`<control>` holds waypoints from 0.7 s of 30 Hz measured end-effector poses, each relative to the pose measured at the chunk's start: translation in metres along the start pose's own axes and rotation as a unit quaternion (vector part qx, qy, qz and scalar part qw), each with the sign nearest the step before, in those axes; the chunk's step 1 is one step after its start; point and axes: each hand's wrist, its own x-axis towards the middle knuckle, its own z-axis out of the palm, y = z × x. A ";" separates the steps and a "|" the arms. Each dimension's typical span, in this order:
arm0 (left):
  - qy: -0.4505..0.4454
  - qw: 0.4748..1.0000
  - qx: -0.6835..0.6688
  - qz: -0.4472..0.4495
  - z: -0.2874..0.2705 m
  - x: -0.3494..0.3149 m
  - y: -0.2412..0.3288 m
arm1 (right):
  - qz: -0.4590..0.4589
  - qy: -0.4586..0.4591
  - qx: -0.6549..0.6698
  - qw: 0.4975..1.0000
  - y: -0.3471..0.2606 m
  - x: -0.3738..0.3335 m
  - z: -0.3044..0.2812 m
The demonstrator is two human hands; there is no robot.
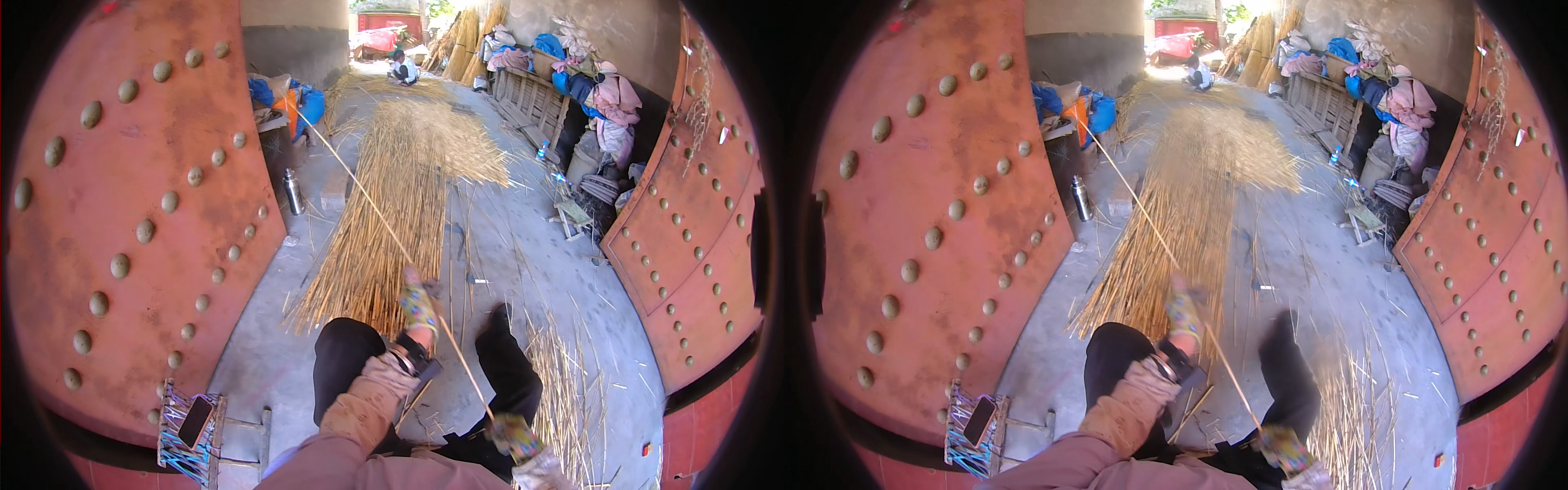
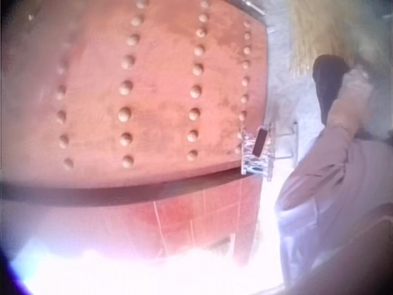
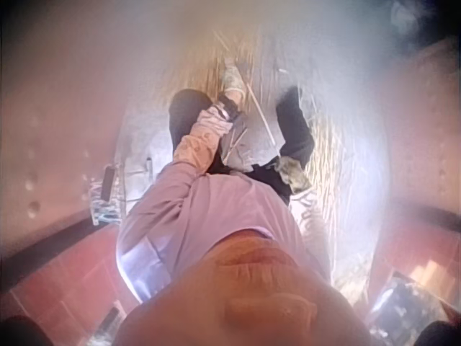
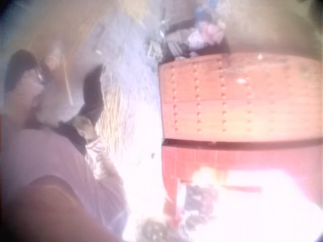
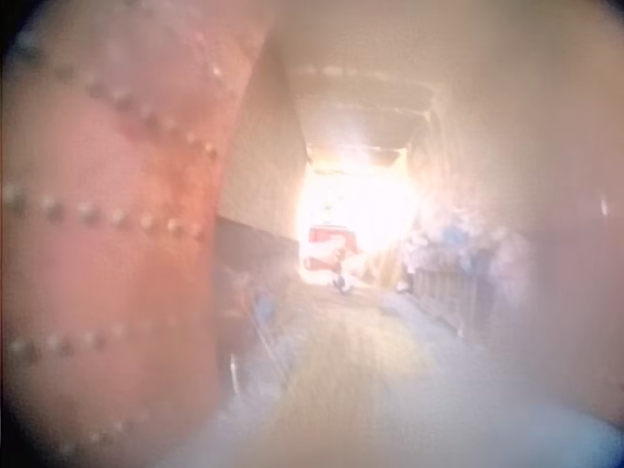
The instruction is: The person is splitting and stripping long stalks of straw or reed to prepare them for further use in manufacturing.
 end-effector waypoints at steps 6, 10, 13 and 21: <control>0.000 0.963 -0.216 -0.158 -0.006 0.002 -0.039 | 0.070 -0.035 0.065 0.995 0.023 -0.099 0.017; -0.011 0.912 -0.217 -0.349 0.024 -0.079 0.010 | -0.036 -0.038 0.108 0.993 -0.051 -0.028 0.043; -0.059 0.877 -0.311 -0.362 0.029 -0.096 -0.015 | -0.108 0.090 0.136 0.981 -0.078 0.047 0.060; 0.022 0.883 -0.379 -0.274 -0.038 0.024 -0.002 | 0.021 -0.288 0.474 0.832 0.011 -0.068 0.050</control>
